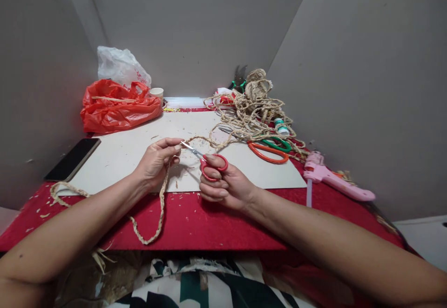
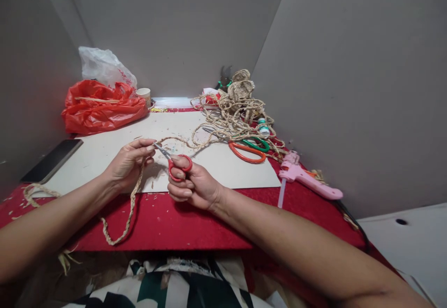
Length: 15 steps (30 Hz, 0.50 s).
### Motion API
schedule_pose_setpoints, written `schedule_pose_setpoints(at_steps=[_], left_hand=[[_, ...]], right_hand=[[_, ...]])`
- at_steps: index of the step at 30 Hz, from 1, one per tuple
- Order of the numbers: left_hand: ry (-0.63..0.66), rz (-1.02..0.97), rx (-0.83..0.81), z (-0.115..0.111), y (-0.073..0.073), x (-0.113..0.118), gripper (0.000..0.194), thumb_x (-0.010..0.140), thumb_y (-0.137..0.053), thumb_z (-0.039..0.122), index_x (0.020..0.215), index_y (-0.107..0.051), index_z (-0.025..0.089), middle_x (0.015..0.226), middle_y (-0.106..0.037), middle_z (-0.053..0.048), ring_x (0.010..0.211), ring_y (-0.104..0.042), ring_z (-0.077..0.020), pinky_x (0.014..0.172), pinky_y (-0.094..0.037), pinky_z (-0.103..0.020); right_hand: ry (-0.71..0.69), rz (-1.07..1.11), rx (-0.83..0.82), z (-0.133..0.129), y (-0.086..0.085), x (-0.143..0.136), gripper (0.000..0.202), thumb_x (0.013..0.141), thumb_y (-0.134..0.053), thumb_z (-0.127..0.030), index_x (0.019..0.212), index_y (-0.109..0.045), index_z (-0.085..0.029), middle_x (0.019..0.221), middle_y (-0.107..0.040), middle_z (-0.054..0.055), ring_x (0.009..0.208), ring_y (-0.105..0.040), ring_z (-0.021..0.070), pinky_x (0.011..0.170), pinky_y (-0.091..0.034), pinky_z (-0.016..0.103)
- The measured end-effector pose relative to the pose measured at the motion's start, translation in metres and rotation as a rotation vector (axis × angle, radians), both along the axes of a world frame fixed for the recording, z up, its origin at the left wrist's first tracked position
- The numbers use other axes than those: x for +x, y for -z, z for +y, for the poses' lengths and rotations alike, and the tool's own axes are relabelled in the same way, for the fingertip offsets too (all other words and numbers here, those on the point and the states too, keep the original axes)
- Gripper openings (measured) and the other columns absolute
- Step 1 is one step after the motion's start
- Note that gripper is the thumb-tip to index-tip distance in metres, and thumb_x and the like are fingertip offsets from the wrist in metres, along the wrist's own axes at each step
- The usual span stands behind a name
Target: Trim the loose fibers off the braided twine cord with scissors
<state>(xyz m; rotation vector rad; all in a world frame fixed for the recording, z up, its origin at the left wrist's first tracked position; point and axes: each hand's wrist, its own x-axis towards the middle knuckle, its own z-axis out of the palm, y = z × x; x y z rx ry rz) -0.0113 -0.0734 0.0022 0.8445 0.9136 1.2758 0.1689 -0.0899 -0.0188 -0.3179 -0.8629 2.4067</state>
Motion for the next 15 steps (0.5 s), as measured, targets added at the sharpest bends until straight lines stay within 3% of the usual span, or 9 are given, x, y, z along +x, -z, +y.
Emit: schedule_pose_setpoints(at_steps=[6,10,12,15], left_hand=[[0.086,-0.056,0.018,0.003,-0.004,-0.004,0.018,0.066,-0.068,0.007,0.084,-0.066,0.01,0.074,-0.064,-0.002,0.05,-0.045,-0.004,0.043,-0.035,-0.014],[0.166,-0.076,-0.01,0.001,-0.009,-0.006,0.024,0.067,-0.067,0.011,0.091,-0.066,0.01,0.055,-0.042,0.006,0.04,-0.026,-0.0022,0.034,-0.017,-0.013],[0.169,-0.044,-0.005,-0.001,-0.011,-0.006,0.027,0.069,-0.07,0.015,0.095,-0.067,0.01,0.052,-0.031,0.009,0.04,-0.02,-0.0022,0.035,-0.014,-0.014],[0.142,0.031,0.007,-0.003,-0.011,-0.004,0.026,0.07,-0.074,0.022,0.093,-0.069,0.011,0.051,-0.027,0.01,0.04,-0.019,-0.002,0.037,-0.012,-0.015]], right_hand=[[0.067,-0.054,0.116,-0.005,-0.002,-0.001,0.041,0.08,-0.062,-0.046,0.054,-0.05,-0.017,0.035,-0.023,-0.01,0.032,-0.028,0.0059,0.037,-0.018,0.019],[0.129,-0.056,0.158,-0.005,-0.005,-0.001,0.041,0.079,-0.061,-0.048,0.055,-0.055,-0.016,0.035,-0.024,-0.009,0.033,-0.03,0.0064,0.038,-0.018,0.02],[0.129,-0.061,0.163,-0.004,-0.005,-0.001,0.041,0.079,-0.06,-0.049,0.055,-0.055,-0.016,0.035,-0.024,-0.009,0.034,-0.03,0.0065,0.038,-0.019,0.02],[0.136,-0.085,0.198,-0.002,-0.006,0.0,0.042,0.078,-0.061,-0.05,0.055,-0.054,-0.015,0.036,-0.025,-0.009,0.034,-0.03,0.0063,0.038,-0.019,0.02]])
